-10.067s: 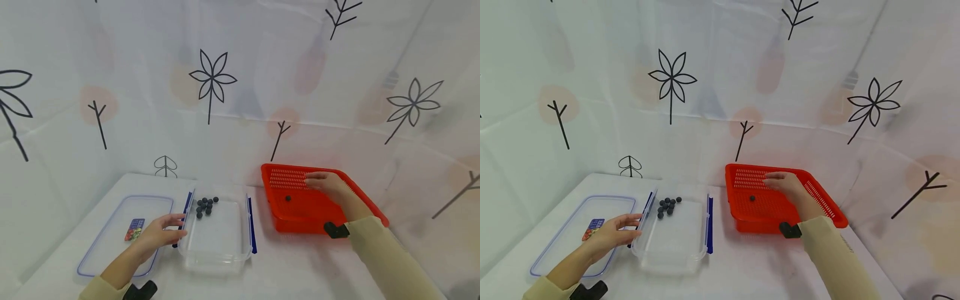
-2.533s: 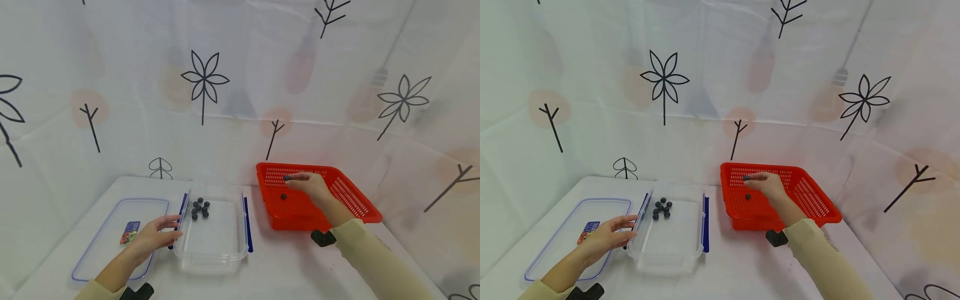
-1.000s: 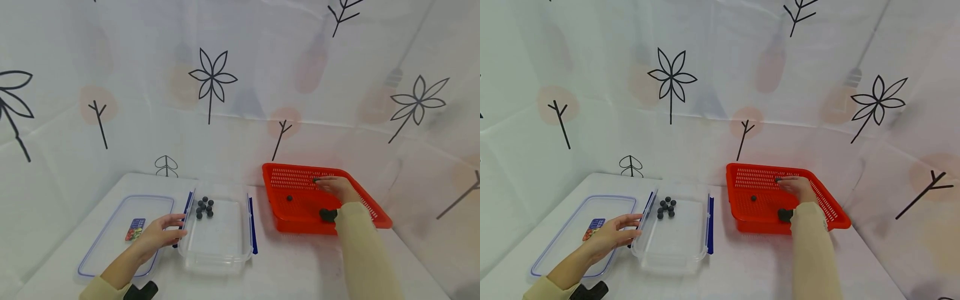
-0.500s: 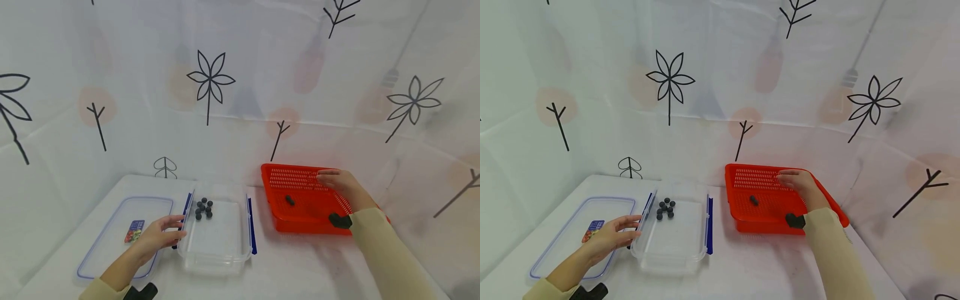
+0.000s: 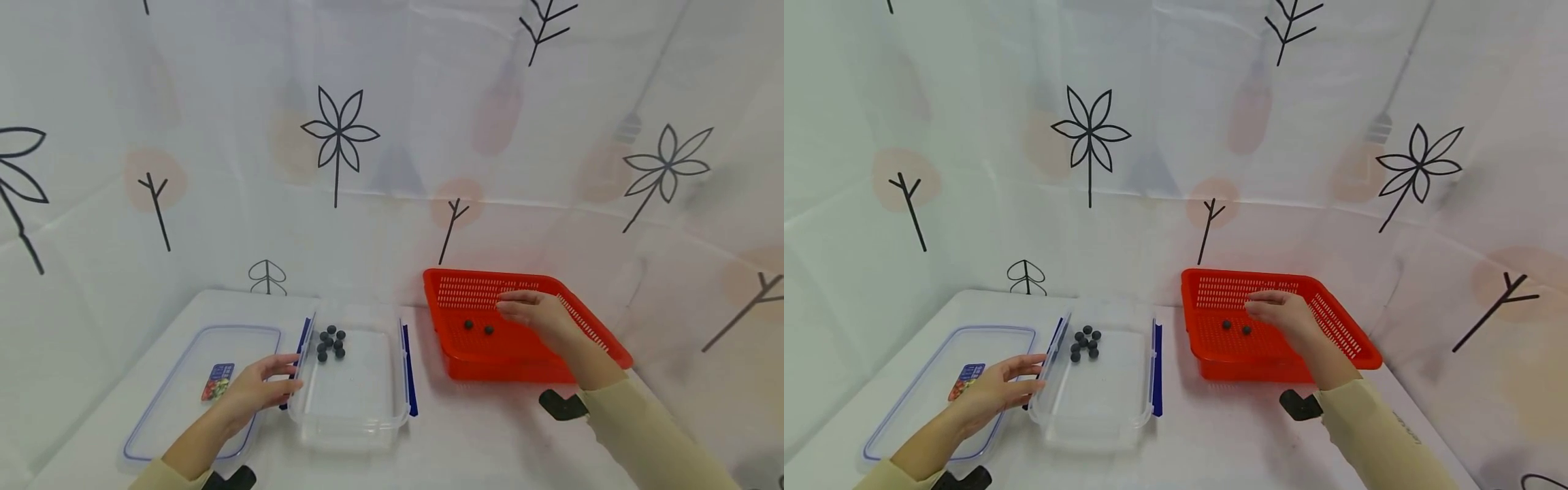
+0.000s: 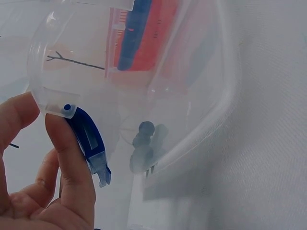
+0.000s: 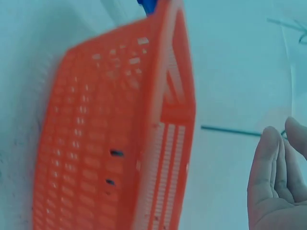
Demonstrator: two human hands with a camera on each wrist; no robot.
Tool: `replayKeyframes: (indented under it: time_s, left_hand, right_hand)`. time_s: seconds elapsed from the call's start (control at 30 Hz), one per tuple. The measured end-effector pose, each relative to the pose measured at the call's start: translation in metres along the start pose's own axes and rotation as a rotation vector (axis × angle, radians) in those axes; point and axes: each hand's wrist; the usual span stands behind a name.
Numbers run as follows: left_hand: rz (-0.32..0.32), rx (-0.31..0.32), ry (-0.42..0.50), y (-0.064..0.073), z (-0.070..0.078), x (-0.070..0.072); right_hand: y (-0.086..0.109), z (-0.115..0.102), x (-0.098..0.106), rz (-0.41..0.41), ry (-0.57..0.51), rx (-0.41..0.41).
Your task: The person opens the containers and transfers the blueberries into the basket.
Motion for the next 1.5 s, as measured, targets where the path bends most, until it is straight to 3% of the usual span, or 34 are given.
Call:
replayKeyframes:
  time_s: [0.23,0.6,0.97,1.27,1.5]
  left_hand:
    - [-0.013,-0.008,0.012,0.0,0.0,0.001]
    - [-0.022,-0.001,0.011,-0.001,-0.002,0.001]
    - [-0.02,0.0,0.018,-0.001,-0.002,0.001]
    - [-0.025,0.006,0.022,-0.001,-0.003,0.002]
    - [-0.03,-0.003,0.023,0.0,-0.001,0.003]
  right_hand:
    - [0.017,-0.003,-0.016,-0.013,-0.092,-0.013]
    - [0.033,-0.007,-0.055,-0.05,-0.13,0.031]
    - [0.033,-0.021,-0.097,-0.04,-0.219,0.033]
    - [0.033,-0.033,-0.131,-0.11,-0.272,0.065]
    - [0.031,-0.04,-0.15,-0.151,-0.24,0.056]
Point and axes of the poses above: each hand's wrist, its own y-axis away from the middle knuckle, its own x-axis out of the back of the hand, z = x × y, and after that the axes turned 12 degrees about z, right-handed
